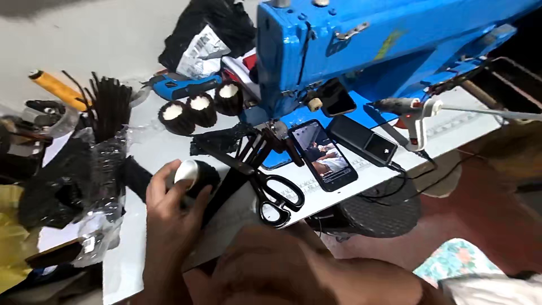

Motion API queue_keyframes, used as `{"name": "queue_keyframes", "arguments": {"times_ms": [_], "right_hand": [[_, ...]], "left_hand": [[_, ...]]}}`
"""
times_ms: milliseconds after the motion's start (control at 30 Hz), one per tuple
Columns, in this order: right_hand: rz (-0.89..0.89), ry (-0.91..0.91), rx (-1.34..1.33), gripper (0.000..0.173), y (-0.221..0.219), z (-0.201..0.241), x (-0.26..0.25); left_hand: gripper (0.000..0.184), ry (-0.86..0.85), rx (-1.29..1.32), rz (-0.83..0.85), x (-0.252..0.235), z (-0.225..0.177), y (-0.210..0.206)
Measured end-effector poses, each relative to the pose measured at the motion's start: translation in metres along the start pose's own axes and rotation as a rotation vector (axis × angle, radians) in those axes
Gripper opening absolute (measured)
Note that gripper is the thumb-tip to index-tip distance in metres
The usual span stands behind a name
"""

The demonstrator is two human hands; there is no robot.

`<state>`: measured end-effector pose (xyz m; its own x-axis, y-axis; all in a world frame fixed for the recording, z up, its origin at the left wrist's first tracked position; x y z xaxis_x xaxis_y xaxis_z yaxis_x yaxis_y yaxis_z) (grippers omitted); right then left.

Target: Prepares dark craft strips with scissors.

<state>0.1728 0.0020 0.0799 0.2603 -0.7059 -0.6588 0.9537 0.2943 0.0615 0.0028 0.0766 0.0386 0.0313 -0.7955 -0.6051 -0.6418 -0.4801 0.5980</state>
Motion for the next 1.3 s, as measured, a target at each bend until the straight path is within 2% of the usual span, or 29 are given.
{"name": "queue_keyframes", "arguments": {"times_ms": [67, 133, 233, 300, 367, 433, 533, 567, 633, 700, 733, 800, 867, 1033, 1167, 1300], "right_hand": [[-0.057, -0.014, 0.431, 0.026, 0.033, -0.028, 0.012], [-0.123, -0.064, 0.685, 0.029, 0.061, -0.047, 0.024], [-0.122, -0.172, 0.968, 0.040, 0.087, -0.065, 0.039], [-0.069, -0.212, 1.035, 0.048, 0.090, -0.073, 0.047], [-0.030, -0.214, 1.041, 0.052, 0.085, -0.078, 0.053], [-0.033, -0.198, 1.034, 0.048, 0.081, -0.081, 0.056], [-0.079, -0.160, 1.055, 0.042, 0.077, -0.081, 0.056], [-0.094, -0.143, 1.071, 0.041, 0.075, -0.081, 0.056], [-0.106, -0.114, 1.101, 0.039, 0.070, -0.082, 0.053], [-0.101, -0.100, 1.112, 0.038, 0.067, -0.085, 0.049], [-0.091, -0.096, 1.106, 0.037, 0.065, -0.087, 0.047], [-0.078, -0.104, 1.089, 0.037, 0.065, -0.088, 0.042], [-0.090, -0.138, 1.054, 0.039, 0.068, -0.088, 0.037], [-0.086, -0.300, 0.842, 0.042, 0.078, -0.090, 0.029], [-0.102, -0.492, 0.612, 0.042, 0.087, -0.096, 0.029], [-0.147, -0.580, 0.394, 0.036, 0.096, -0.101, 0.029]], "left_hand": [[0.033, -0.003, -0.164, 0.016, -0.009, 0.014, -0.006], [0.027, -0.033, -0.258, 0.012, -0.015, 0.023, -0.010], [0.025, -0.084, -0.325, -0.002, -0.015, 0.026, -0.016], [0.028, -0.093, -0.339, -0.027, -0.016, 0.026, -0.016], [0.040, -0.068, -0.333, -0.058, -0.016, 0.026, -0.012], [0.051, -0.030, -0.322, -0.111, -0.014, 0.022, -0.004], [0.036, -0.078, -0.282, -0.227, 0.001, 0.004, 0.008], [0.031, -0.073, -0.279, -0.217, 0.008, -0.004, 0.006], [0.032, -0.030, -0.305, -0.068, 0.022, -0.016, -0.012], [0.042, 0.036, -0.333, 0.091, 0.034, -0.020, -0.036], [0.044, 0.054, -0.345, 0.125, 0.037, -0.020, -0.044], [0.037, 0.063, -0.370, 0.127, 0.038, -0.019, -0.051], [0.027, 0.040, -0.393, 0.131, 0.038, -0.021, -0.051], [0.018, -0.072, -0.420, 0.083, 0.048, -0.024, -0.040], [0.017, -0.157, -0.485, 0.067, 0.055, -0.023, -0.032], [0.018, -0.144, -0.458, 0.058, 0.064, -0.020, -0.015]]}}
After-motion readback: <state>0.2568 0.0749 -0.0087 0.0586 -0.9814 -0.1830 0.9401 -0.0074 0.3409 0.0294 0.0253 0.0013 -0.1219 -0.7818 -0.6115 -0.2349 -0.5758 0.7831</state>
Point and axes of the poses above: each hand's wrist, its own x-axis away from the middle knuckle, its own y-axis out of the back of the hand, z = x × y, the point moved 8 cm from there along -x, towards the middle knuckle, and after that the axes turned 11 degrees about -z, right-handed, at the moved point
